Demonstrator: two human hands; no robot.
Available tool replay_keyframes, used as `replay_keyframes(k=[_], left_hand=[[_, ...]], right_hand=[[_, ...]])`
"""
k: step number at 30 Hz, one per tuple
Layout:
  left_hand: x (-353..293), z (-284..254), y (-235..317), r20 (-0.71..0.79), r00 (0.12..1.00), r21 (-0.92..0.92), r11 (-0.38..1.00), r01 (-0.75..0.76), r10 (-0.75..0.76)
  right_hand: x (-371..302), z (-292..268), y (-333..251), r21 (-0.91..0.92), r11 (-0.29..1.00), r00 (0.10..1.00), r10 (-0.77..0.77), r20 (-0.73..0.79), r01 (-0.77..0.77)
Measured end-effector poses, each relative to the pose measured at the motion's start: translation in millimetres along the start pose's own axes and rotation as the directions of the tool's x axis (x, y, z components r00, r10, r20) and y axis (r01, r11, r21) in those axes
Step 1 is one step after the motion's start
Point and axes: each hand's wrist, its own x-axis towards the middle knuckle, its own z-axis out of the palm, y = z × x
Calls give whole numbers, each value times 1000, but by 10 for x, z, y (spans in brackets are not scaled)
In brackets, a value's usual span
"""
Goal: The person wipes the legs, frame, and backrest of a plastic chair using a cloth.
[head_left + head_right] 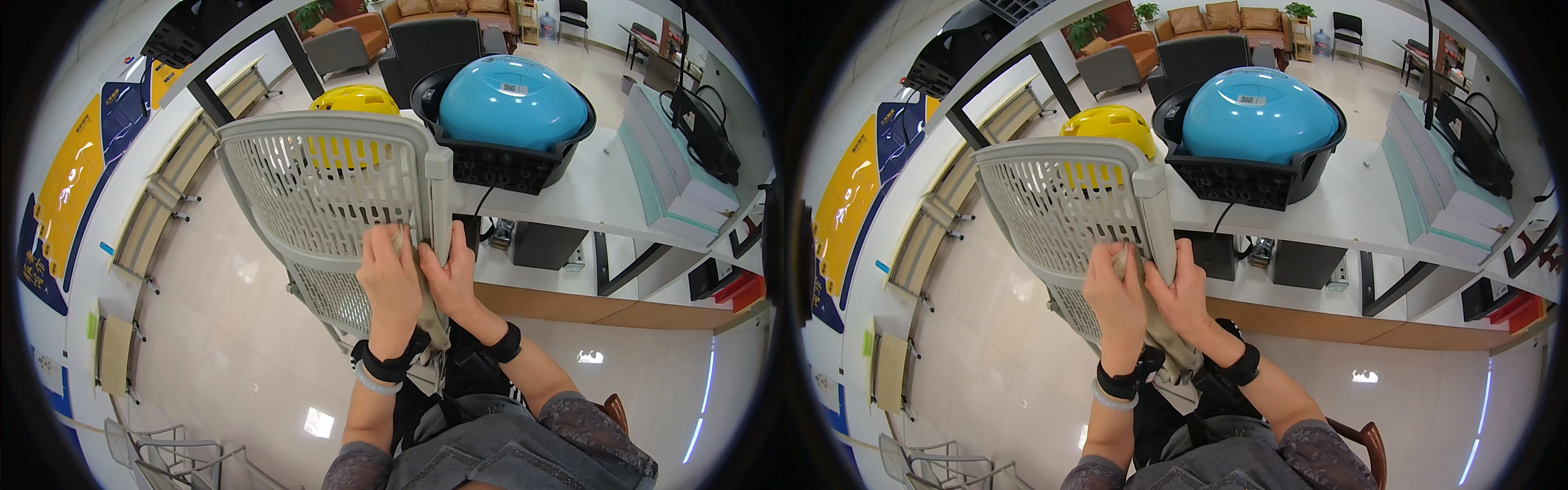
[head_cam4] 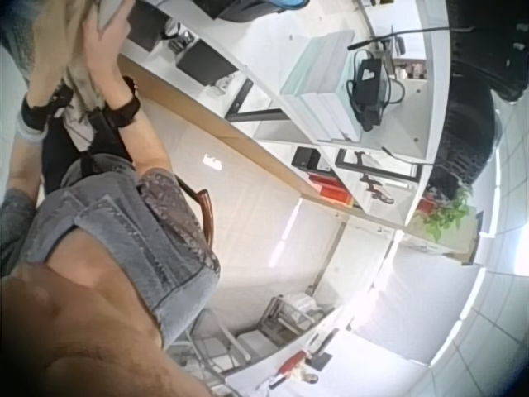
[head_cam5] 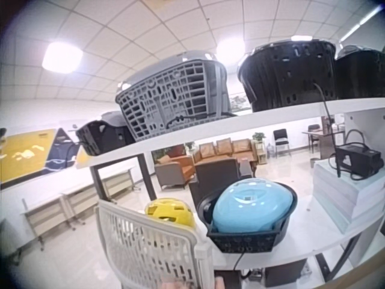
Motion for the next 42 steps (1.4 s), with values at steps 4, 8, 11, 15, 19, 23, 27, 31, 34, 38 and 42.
replay_keyframes(k=[4, 8, 11, 15, 19, 23, 27, 31, 34, 38, 42], left_hand=[[-173, -33, -67, 6, 997, 13, 997, -73, 72], [18, -65, 9, -38, 999, -71, 997, -24, 21], [135, -70, 62, -22, 1000, -43, 999, 21, -22], [8, -76, -8, 45, 997, 6, 998, 64, -64], [-40, -48, 1, -2, 1000, -22, 999, 25, -25], [126, -79, 37, 9, 999, -83, 995, 48, -47], [6, -80, -79, 28, 1000, -49, 999, 9, -8], [-123, -75, -119, 48, 999, -57, 998, 27, -24], [63, -107, -71, 40, 999, -89, 996, 29, -26], [131, -35, -12, -49, 999, -102, 995, -6, 1], [-67, -58, -128, 26, 999, -164, 985, 49, -45]], right_hand=[[-8, -2, 37, 8, 1000, 1000, 11, -9, -11], [-13, 8, 39, 2, 1000, 1000, -4, -5, 4], [4, 3, 39, 2, 1000, 1000, -10, -10, 10], [3, 6, 25, -31, 999, 999, -41, -23, 40], [-13, 10, 79, 2, 1000, 1000, 8, -23, -8], [3, 10, 31, -33, 999, 1000, -19, -25, 18], [4, 11, 47, -51, 996, 997, -67, -26, 66], [3, 30, 70, -14, 998, 997, -67, -44, 66], [-15, 22, 42, -3, 1000, 1000, 5, -23, -5], [-6, 15, 39, -36, 999, 999, -28, -24, 27], [-17, 17, 108, -18, 998, 998, -61, -11, 61]])
